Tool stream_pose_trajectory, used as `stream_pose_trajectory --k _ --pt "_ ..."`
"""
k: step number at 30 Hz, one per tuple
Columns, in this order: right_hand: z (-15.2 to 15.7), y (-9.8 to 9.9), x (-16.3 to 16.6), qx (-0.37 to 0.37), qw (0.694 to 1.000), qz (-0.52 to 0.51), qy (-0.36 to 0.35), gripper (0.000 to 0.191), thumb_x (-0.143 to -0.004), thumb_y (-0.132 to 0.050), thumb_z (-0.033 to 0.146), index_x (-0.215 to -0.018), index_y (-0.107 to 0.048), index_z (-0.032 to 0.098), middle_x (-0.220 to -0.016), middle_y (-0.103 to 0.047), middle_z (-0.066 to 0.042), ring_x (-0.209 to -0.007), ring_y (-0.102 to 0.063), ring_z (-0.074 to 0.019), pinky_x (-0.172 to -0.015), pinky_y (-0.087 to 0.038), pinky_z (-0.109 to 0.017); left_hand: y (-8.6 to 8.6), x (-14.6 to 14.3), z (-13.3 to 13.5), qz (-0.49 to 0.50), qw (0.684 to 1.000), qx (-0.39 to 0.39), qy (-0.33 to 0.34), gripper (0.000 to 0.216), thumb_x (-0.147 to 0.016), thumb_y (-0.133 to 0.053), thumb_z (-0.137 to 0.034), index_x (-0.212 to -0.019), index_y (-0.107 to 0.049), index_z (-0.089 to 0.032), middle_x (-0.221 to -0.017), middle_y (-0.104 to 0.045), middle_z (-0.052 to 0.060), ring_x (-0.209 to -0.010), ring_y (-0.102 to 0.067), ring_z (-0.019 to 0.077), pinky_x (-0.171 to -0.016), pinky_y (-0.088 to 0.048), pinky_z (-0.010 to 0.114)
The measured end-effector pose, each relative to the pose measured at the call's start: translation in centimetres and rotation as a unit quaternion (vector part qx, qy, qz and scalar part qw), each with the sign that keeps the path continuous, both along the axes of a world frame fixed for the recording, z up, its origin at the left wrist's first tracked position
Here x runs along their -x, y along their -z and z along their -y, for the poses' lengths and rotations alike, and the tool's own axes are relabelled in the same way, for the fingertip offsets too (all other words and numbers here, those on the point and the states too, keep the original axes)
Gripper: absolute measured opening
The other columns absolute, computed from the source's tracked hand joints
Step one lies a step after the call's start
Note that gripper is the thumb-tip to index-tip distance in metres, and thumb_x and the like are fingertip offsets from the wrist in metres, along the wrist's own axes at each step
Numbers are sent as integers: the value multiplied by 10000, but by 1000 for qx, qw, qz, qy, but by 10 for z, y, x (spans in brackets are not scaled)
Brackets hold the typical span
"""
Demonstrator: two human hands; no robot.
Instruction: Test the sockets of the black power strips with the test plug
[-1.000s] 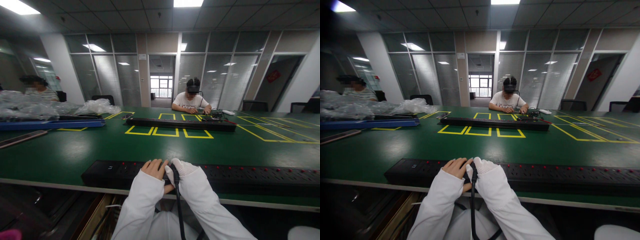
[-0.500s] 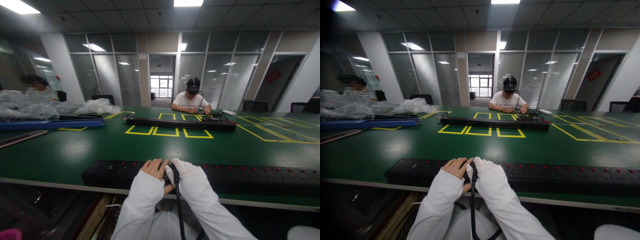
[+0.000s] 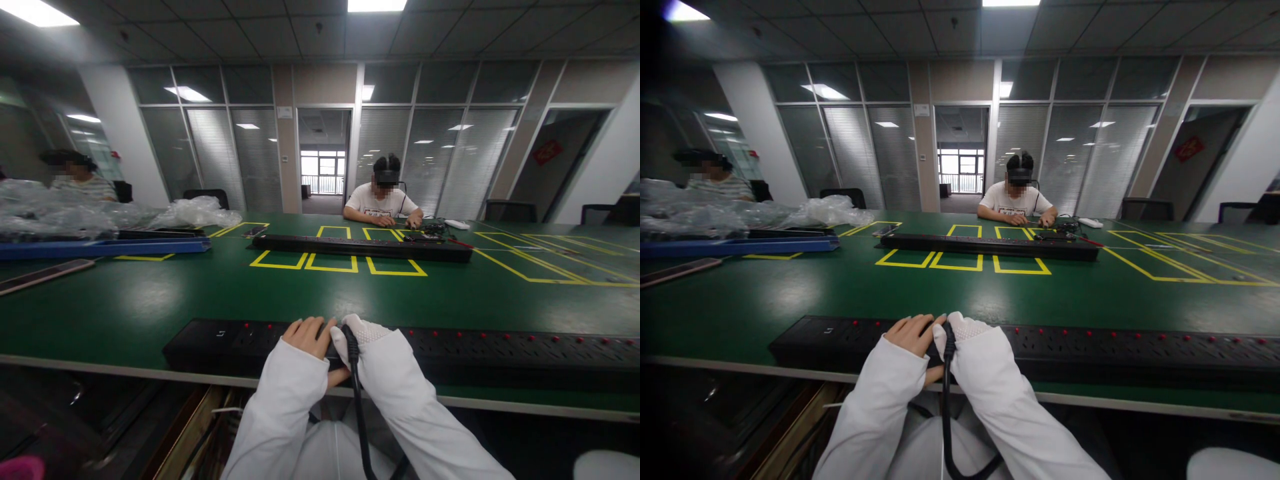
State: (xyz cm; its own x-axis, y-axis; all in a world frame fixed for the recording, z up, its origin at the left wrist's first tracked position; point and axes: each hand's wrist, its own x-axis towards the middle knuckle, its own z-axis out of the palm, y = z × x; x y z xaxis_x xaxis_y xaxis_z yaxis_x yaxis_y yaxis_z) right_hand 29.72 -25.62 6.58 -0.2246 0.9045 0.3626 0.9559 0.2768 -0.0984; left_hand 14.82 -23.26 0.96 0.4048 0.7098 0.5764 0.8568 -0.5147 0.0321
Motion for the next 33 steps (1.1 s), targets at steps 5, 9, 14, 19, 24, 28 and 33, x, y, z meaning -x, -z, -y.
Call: stream_pose_trajectory --k 5,9,14,19,24,28,33 --pt "-1 -3 -1 -4 1000 0 4 435 -925 -188 445 -942 -563 226 -776 -644 -32 -668 -583 -113 -570 -306 -229 1 1 -1 -1 1000 -13 4 700 -652 -589 -593 -1207 -520 -172 -1117 -600 127 -1024 -539 290 -895 -381 436" --pt "2 -1 -1 -6 1000 7 10 425 -914 -213 471 -933 -564 231 -794 -648 -45 -695 -592 -137 -578 -303 -229 2 1 -1 -1 1000 -15 1 720 -623 -618 -583 -1209 -518 -178 -1129 -599 129 -1025 -541 287 -903 -376 435" --pt "-1 -2 -2 -2 1000 -7 2 402 -916 -228 455 -924 -564 233 -763 -654 -21 -643 -582 -102 -558 -282 -219 3 0 -1 6 1000 -25 -1 689 -650 -590 -593 -1202 -518 -189 -1118 -602 125 -1016 -547 290 -902 -376 440" --pt "-2 -1 -1 -2 1000 -11 6 424 -913 -218 466 -916 -570 230 -769 -659 -30 -667 -591 -125 -552 -276 -226 1 0 0 2 1000 -17 -3 713 -643 -593 -609 -1207 -521 -179 -1133 -595 127 -1031 -538 292 -901 -378 443" --pt "-2 -3 -4 -3 1000 -21 5 404 -920 -239 460 -910 -578 241 -754 -658 -4 -666 -598 -105 -555 -297 -216 1 -1 0 6 1000 -12 -8 714 -641 -585 -630 -1192 -532 -178 -1123 -603 121 -1027 -541 297 -898 -381 446" --pt "1 -4 -5 -3 1000 -29 8 419 -917 -278 490 -986 -576 203 -722 -626 11 -594 -551 -69 -573 -370 -206 3 -2 0 15 1000 -15 -14 683 -647 -576 -627 -1165 -549 -181 -1103 -612 116 -1024 -542 299 -903 -379 443" --pt "8 0 -3 -2 1000 -28 -9 440 -878 -391 513 -1034 -566 140 -847 -609 -23 -702 -556 -76 -685 -462 -259 3 -1 -1 4 1000 -15 -12 706 -624 -613 -589 -1203 -528 -194 -1141 -594 118 -1030 -541 289 -907 -380 440"
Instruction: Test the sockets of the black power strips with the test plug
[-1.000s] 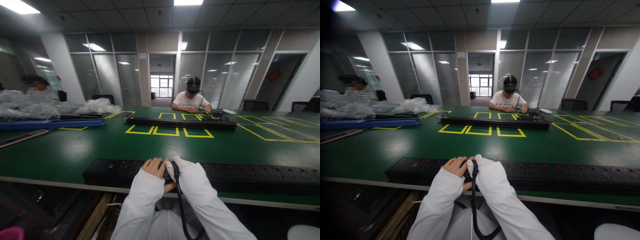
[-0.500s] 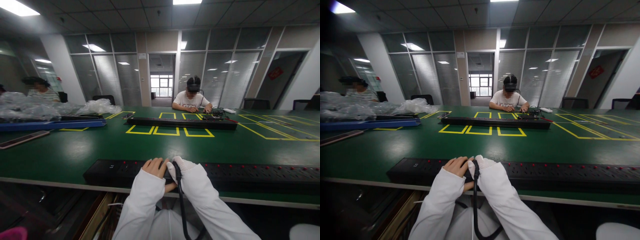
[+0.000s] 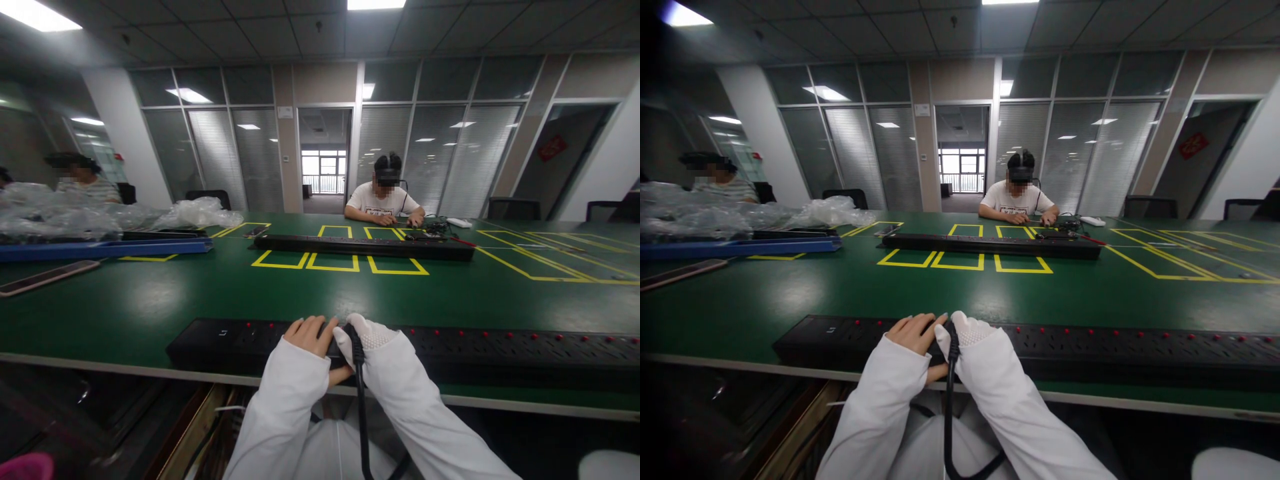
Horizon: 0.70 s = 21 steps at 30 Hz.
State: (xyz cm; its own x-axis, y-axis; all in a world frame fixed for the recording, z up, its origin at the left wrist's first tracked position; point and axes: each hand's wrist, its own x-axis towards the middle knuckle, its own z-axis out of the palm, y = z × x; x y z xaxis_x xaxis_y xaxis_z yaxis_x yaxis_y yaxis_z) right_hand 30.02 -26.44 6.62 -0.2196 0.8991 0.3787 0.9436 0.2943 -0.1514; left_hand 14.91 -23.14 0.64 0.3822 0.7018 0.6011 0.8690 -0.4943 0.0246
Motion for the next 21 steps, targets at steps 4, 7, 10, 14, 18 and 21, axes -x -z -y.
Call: stream_pose_trajectory --k 4,7,10,14,18,21 --pt "-6 -4 -6 9 1000 -5 -15 443 -890 -353 517 -1036 -575 162 -748 -621 -7 -621 -548 -71 -611 -417 -219 -3 -1 2 6 1000 -4 -2 704 -649 -573 -635 -1198 -530 -196 -1111 -609 117 -1017 -552 291 -901 -386 442" --pt "-12 -11 -13 13 1000 -7 -25 392 -908 -302 492 -979 -598 244 -673 -641 12 -577 -556 -75 -530 -313 -199 -4 -1 3 10 1000 -10 -4 704 -666 -533 -670 -1182 -540 -191 -1100 -611 121 -1021 -549 299 -903 -384 450" --pt "-12 -15 -16 6 1000 -8 -29 364 -906 -299 484 -939 -589 267 -736 -669 20 -606 -577 -81 -524 -267 -213 -3 -1 3 11 1000 -5 -2 712 -664 -536 -671 -1185 -537 -185 -1104 -608 122 -1022 -548 298 -905 -382 453" --pt "-6 -10 -12 -5 1000 -5 -25 386 -901 -293 493 -917 -583 238 -768 -670 -7 -641 -592 -100 -543 -265 -221 -2 -1 2 12 1000 0 1 714 -652 -570 -640 -1204 -526 -189 -1120 -601 118 -1032 -541 299 -905 -382 453" --pt "-5 -4 -9 -8 1000 -12 -25 374 -898 -311 470 -924 -583 214 -811 -665 -31 -684 -598 -113 -554 -280 -222 -4 -1 3 6 1000 3 6 713 -639 -600 -610 -1213 -520 -195 -1126 -602 116 -1024 -547 289 -899 -388 442" --pt "-9 -7 -12 3 999 -39 -26 361 -897 -309 483 -924 -580 245 -710 -650 5 -601 -569 -85 -516 -267 -206 -5 -2 4 8 1000 0 -4 718 -647 -569 -653 -1196 -535 -192 -1124 -607 123 -1019 -552 293 -893 -390 448"
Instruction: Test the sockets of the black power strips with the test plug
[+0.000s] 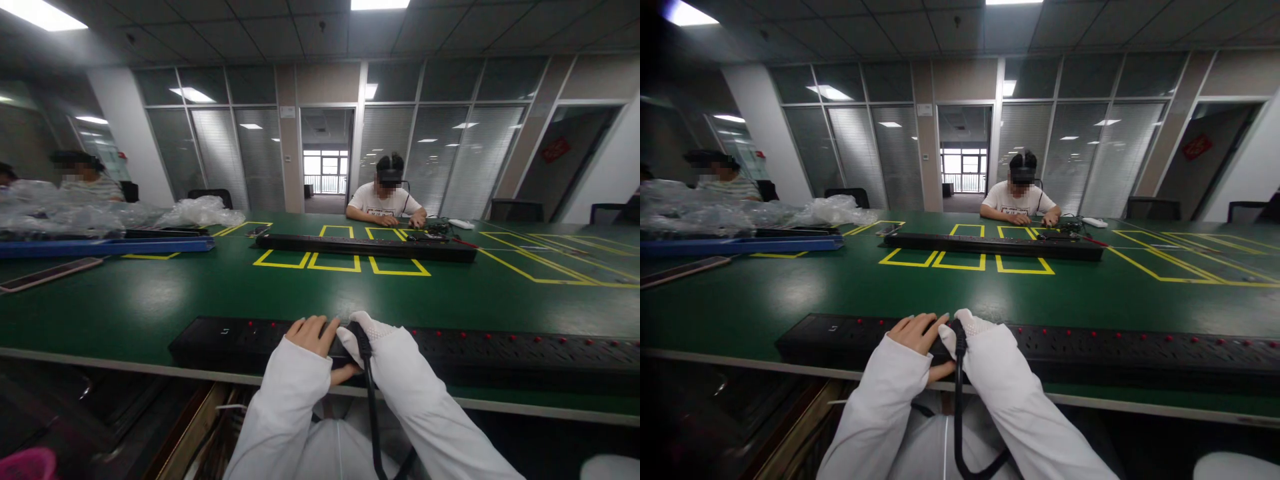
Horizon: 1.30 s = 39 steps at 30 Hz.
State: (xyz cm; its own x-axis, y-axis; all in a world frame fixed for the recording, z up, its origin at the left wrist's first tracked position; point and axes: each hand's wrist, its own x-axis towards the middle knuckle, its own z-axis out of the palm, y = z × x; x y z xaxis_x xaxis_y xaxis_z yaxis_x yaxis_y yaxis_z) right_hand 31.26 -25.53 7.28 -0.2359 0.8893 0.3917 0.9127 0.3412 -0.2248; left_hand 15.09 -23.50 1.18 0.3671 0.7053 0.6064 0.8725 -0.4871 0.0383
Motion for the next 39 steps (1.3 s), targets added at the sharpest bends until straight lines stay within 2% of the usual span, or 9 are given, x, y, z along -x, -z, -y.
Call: stream_pose_trajectory --k 4,9,14,18,21,31,34,39 --pt "-2 -4 -4 12 999 -38 -9 386 -885 -307 526 -908 -589 264 -587 -601 28 -498 -512 -70 -470 -243 -196 1 0 0 3 1000 -8 -3 738 -641 -548 -691 -1181 -547 -188 -1115 -615 123 -1018 -556 296 -891 -391 450" --pt "4 1 -2 -2 995 -93 -28 320 -860 -391 446 -888 -601 206 -779 -651 -31 -658 -575 -106 -572 -325 -211 4 0 -1 4 1000 -26 -1 709 -664 -541 -666 -1186 -546 -186 -1122 -616 125 -1026 -558 286 -902 -383 438" --pt "3 0 -5 20 977 -210 -35 319 -865 -389 454 -958 -576 214 -650 -606 22 -555 -542 -60 -548 -380 -167 5 0 -1 9 999 -32 -5 741 -660 -509 -710 -1181 -554 -185 -1113 -620 123 -1026 -556 293 -904 -378 442" --pt "6 -4 -9 32 956 -292 -24 358 -894 -381 457 -964 -575 164 -742 -630 7 -646 -580 -58 -633 -461 -188 6 1 -1 6 999 -38 -3 760 -667 -475 -737 -1181 -554 -183 -1104 -623 126 -1012 -560 292 -891 -381 443" --pt "12 -5 -14 35 945 -324 -7 408 -890 -394 480 -984 -581 129 -781 -619 -5 -637 -563 -57 -618 -483 -220 7 2 -2 6 999 -41 -4 761 -664 -478 -738 -1179 -557 -184 -1105 -623 126 -1013 -560 292 -898 -376 444" --pt "20 -6 -39 34 931 -360 42 409 -887 -394 487 -959 -593 137 -780 -610 -1 -635 -552 -53 -621 -481 -218 2 2 2 0 1000 -15 -12 734 -664 -517 -708 -1192 -542 -199 -1139 -609 121 -1040 -546 290 -921 -361 446" --pt "21 -6 -42 30 933 -356 51 416 -883 -396 496 -956 -594 137 -780 -611 -4 -634 -552 -53 -621 -479 -218 -1 1 4 4 1000 1 -24 791 -641 -491 -752 -1184 -548 -180 -1120 -612 131 -1028 -545 300 -919 -360 453" --pt "11 -5 -45 36 940 -334 64 467 -807 -444 594 -861 -638 173 -652 -618 15 -584 -558 -81 -604 -450 -221 -2 -13 5 18 999 11 -44 862 -617 -472 -786 -1207 -530 -160 -1133 -598 145 -1046 -523 322 -914 -351 477"
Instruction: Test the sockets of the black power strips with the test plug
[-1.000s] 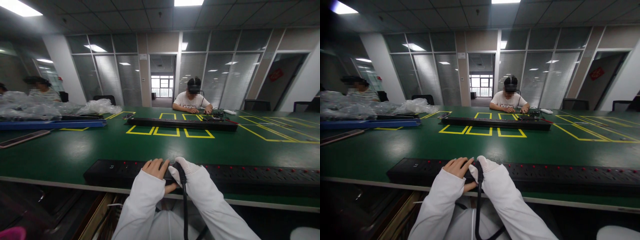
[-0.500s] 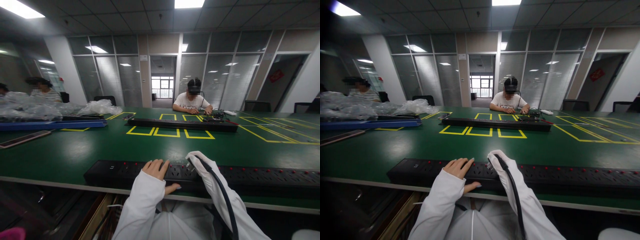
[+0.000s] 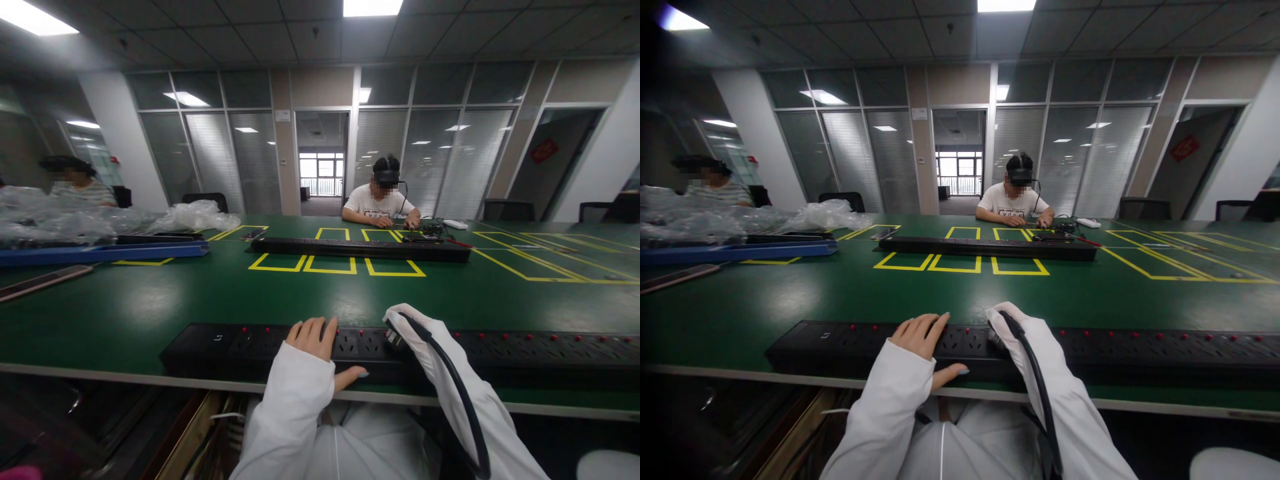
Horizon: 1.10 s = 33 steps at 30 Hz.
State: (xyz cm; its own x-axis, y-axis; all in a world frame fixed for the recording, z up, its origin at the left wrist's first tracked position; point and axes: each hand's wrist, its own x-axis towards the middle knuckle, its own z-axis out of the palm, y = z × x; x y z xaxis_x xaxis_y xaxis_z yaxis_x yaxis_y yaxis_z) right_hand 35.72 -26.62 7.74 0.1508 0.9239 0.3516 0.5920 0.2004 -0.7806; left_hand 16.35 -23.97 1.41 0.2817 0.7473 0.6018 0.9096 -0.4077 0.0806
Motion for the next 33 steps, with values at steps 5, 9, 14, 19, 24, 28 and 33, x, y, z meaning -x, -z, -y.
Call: stream_pose_trajectory --k 5,9,14,19,24,28,33 --pt "-3 0 0 1 997 81 4 466 -817 -411 600 -865 -648 202 -667 -627 7 -608 -565 -78 -586 -432 -199 -4 -19 -2 -4 1000 21 20 890 -619 -480 -780 -1272 -468 -176 -1188 -580 130 -1090 -500 313 -921 -339 474" --pt "7 0 4 -4 995 102 1 428 -875 -394 519 -959 -601 154 -785 -618 -7 -652 -555 -61 -643 -474 -228 -7 -27 -3 -32 998 53 -2 857 -619 -496 -767 -1234 -508 -171 -1097 -615 135 -1003 -538 327 -909 -330 499" --pt "10 4 17 -13 992 127 -1 371 -882 -417 469 -1020 -581 166 -887 -606 -24 -741 -564 -76 -693 -486 -247 -6 -26 -4 -34 998 43 3 889 -561 -492 -811 -1175 -550 -171 -997 -627 126 -937 -549 320 -890 -338 484" --pt "7 9 31 -20 989 146 -4 362 -878 -438 450 -1052 -564 158 -926 -597 -32 -763 -561 -79 -697 -489 -254 -4 -27 -5 -25 999 45 3 874 -538 -548 -777 -1183 -540 -188 -992 -627 110 -924 -555 303 -903 -337 474" --pt "8 9 29 -27 987 156 6 336 -886 -433 423 -1055 -560 162 -949 -593 -37 -774 -557 -77 -701 -490 -252 -2 -29 -4 -12 999 39 7 905 -535 -531 -789 -1220 -526 -198 -1006 -623 122 -943 -556 307 -909 -339 478" --pt "7 8 23 -31 985 167 11 332 -886 -433 427 -1046 -565 167 -942 -595 -34 -774 -559 -78 -705 -489 -250 -3 -30 -4 -11 999 41 8 886 -539 -532 -789 -1220 -531 -222 -1001 -626 123 -945 -558 308 -909 -340 481" --pt "5 8 24 -36 984 173 13 329 -885 -436 428 -1029 -572 165 -919 -600 -30 -757 -561 -74 -691 -489 -242 -5 -30 -4 -7 999 42 15 859 -554 -516 -793 -1221 -531 -251 -1023 -624 126 -953 -558 299 -922 -332 476"
